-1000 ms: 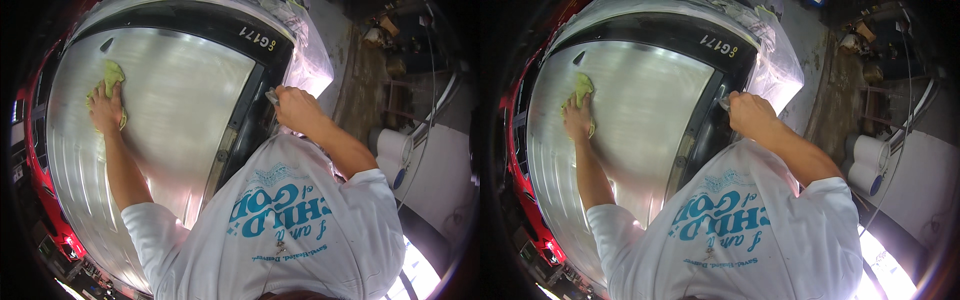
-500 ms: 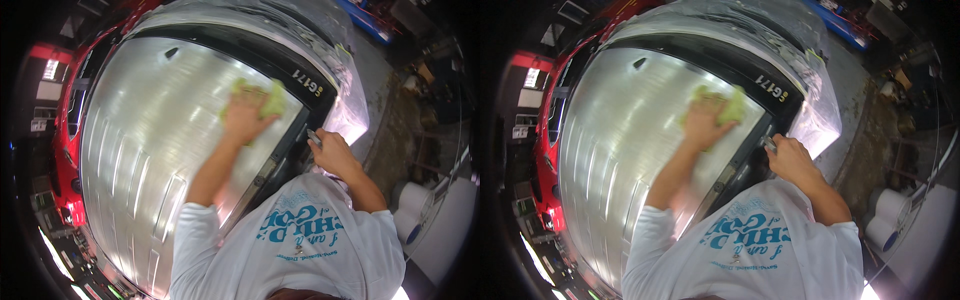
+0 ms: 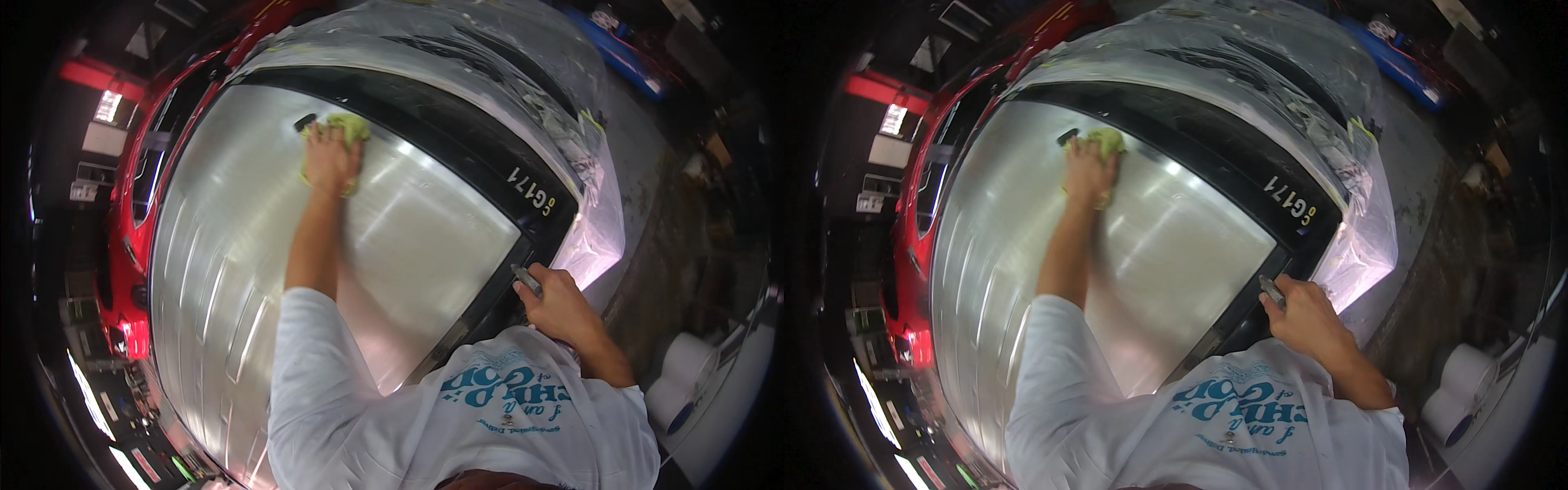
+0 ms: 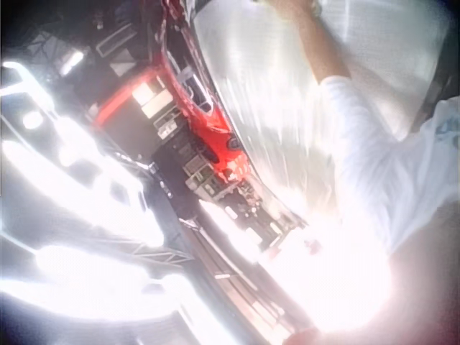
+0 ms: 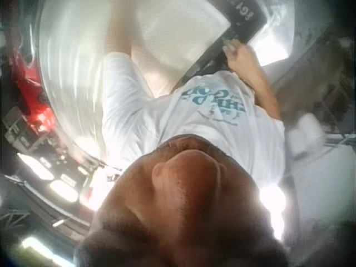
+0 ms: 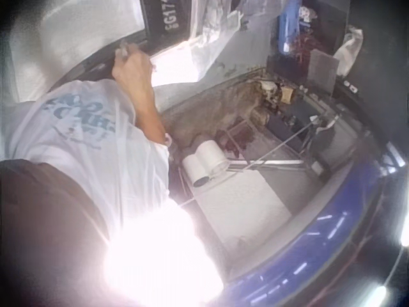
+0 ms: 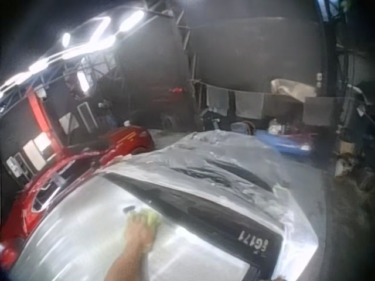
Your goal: The person wipes the hood of a silver car with a green cloth while holding a spray nozzle in the other hand. They repeatedly wipe the same areas of the hood, moving the cloth back and forth across the surface.
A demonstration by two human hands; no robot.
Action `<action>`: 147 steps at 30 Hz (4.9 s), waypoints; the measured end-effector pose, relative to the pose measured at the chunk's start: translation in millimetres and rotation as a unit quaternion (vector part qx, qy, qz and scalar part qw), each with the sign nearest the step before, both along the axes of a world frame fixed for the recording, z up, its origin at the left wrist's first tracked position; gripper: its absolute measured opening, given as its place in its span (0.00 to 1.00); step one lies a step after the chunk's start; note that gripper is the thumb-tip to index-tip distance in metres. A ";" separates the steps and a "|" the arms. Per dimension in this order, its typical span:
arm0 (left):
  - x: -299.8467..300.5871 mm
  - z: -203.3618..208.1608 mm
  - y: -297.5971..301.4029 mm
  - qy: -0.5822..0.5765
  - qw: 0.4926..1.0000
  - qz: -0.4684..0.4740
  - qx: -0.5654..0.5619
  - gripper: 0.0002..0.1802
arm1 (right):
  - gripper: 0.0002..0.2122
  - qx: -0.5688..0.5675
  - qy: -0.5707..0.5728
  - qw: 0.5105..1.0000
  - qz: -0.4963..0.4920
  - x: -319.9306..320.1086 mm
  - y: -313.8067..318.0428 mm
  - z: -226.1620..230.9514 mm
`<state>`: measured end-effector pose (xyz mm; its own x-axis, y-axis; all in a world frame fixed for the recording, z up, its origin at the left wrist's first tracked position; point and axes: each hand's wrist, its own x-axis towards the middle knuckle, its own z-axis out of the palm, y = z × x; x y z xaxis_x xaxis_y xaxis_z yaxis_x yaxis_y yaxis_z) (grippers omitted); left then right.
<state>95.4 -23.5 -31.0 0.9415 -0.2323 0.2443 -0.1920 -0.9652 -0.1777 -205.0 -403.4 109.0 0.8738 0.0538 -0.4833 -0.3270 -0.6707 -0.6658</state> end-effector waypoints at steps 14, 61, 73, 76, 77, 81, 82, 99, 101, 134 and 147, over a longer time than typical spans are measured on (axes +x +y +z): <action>-121.3 -29.9 -261.8 0.189 0.952 -0.219 -0.098 0.36 | 0.13 -0.039 0.005 0.998 -0.044 25.5 -20.1 7.0; 21.0 -7.4 -15.0 -0.008 0.988 0.153 -0.014 0.37 | 0.20 0.052 -0.041 0.986 -0.152 0.3 -22.2 -6.8; -92.3 -9.1 -152.0 0.115 0.988 -0.016 -0.105 0.37 | 0.15 0.080 -0.035 0.985 -0.149 -9.9 -15.9 -1.9; -177.9 -7.0 -202.2 0.129 0.974 -0.116 -0.146 0.36 | 0.14 0.124 -0.042 0.990 -0.054 -23.1 -5.9 -6.0; -204.0 -3.2 -205.2 0.112 0.975 -0.113 -0.157 0.35 | 0.14 0.135 -0.030 0.990 -0.011 -27.2 -0.1 -2.6; -280.7 8.2 -188.3 0.058 0.980 -0.056 -0.184 0.31 | 0.15 0.220 -0.063 0.973 0.042 -57.4 15.9 -3.6; -296.6 10.0 -175.9 0.046 0.981 -0.022 -0.186 0.31 | 0.16 0.212 -0.061 0.973 0.075 -59.2 10.2 -8.7; -650.1 36.7 -51.0 -0.310 0.819 0.452 -0.167 0.31 | 0.13 0.282 0.090 0.926 0.236 -54.4 86.2 -27.6; -638.7 29.8 -55.8 -0.312 0.818 0.461 -0.144 0.33 | 0.14 0.270 0.042 0.925 0.264 -71.2 87.4 -18.0; -649.0 41.9 -48.6 -0.325 0.819 0.424 -0.208 0.41 | 0.20 0.369 -0.035 0.922 0.110 -143.4 114.1 39.2; -640.3 32.3 -55.7 -0.319 0.825 0.418 -0.207 0.34 | 0.17 0.295 0.233 0.889 0.261 -135.0 221.1 26.9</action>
<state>-544.9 -79.2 1.4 0.3794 0.6600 0.6484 0.5762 -0.7168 0.3926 -340.0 -182.3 135.9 0.3681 0.7571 -0.5397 -0.4063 -0.3911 -0.8258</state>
